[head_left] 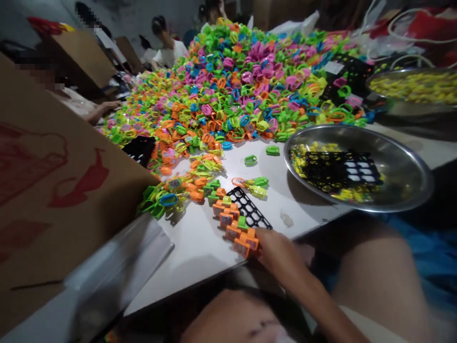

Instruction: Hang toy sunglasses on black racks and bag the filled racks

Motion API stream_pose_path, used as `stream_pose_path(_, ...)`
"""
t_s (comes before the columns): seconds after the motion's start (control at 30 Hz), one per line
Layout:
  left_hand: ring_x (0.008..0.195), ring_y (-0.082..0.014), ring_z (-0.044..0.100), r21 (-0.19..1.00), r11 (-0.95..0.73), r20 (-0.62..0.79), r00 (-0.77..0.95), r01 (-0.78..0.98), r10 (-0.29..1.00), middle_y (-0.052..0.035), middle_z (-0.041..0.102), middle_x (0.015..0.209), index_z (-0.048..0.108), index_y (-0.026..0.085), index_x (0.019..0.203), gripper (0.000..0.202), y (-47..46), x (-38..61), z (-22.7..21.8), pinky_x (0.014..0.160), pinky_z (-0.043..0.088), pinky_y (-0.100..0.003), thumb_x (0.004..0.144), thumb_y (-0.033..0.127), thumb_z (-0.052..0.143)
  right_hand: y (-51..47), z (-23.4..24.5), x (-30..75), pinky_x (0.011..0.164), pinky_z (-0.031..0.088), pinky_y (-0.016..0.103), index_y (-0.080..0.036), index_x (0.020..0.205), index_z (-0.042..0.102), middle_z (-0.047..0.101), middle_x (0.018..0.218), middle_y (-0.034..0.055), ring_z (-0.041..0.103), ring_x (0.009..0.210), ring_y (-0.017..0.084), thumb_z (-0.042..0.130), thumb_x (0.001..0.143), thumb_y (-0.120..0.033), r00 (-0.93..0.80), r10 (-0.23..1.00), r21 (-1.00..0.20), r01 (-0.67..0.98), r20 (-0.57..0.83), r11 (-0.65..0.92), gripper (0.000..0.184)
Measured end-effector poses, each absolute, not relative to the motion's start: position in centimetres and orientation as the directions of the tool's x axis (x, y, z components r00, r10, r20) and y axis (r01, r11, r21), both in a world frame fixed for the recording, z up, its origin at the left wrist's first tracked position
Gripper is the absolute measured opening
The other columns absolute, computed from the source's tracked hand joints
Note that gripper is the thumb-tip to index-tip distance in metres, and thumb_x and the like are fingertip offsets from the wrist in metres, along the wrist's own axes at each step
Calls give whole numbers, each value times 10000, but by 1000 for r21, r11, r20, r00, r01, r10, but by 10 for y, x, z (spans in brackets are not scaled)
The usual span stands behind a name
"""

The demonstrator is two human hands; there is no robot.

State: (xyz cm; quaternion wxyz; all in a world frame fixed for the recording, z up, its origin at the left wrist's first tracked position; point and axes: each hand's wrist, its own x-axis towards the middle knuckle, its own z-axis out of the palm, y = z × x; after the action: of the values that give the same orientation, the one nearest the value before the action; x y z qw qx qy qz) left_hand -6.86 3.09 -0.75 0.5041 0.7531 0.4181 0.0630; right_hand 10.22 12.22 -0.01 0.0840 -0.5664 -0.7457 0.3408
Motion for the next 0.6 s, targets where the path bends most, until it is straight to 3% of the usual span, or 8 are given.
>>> stream_pose_path(0.07,809,-205,747,788,65,-281,264,612,923,-26,817,891,814,263,927,306,30,-85,-3,741,526,-295,1052,407,574,125,-3,104,749,458,283,-216,1029,784,829,1023,107,773,955,273,634,923,-144,-365,889,-574,805,-277,151,197)
stream_pose_path(0.13,993,-212,763,860,148,-140,-55,489,989,-51,823,1091,800,245,1112,267,33,-93,-16,874,560,-292,1042,401,595,126,-11,106,769,466,284,-207,1032,769,819,1039,112,770,989,272,625,932,-136,-399,880,-562,802,-258,200,189)
stream_pose_path(0.17,1066,-218,758,901,122,-74,-131,417,989,-68,814,1166,789,232,1167,273,35,-93,-26,928,567,-298,1018,400,635,126,-15,107,789,475,284,-205,1038,761,812,1046,113,766,1012,270,613,937,-123,-423,875,-564,793,-236,231,197)
stream_pose_path(0.3,1119,-240,750,977,-10,43,-149,214,988,-102,812,1193,809,187,1123,299,47,-87,-61,1033,564,-321,896,382,797,121,-27,111,877,521,299,-202,1060,731,772,1035,97,750,1083,267,561,939,-59,-500,854,-577,744,-145,337,253)
stream_pose_path(0.47,1026,-252,749,991,134,-132,-140,4,981,-90,835,1079,849,186,1031,421,55,-90,-68,950,577,-303,751,489,934,106,-39,104,810,569,310,-201,1129,732,728,1161,110,760,976,262,604,924,-70,-524,850,-555,724,-55,410,275)
stream_pose_path(0.6,970,-244,768,988,125,-135,-113,-92,984,-93,846,1010,857,175,964,428,57,-96,-67,940,579,-301,713,501,975,99,-50,99,728,570,299,-217,1154,748,705,1107,92,749,861,242,626,916,-75,-514,857,-545,706,44,452,302)
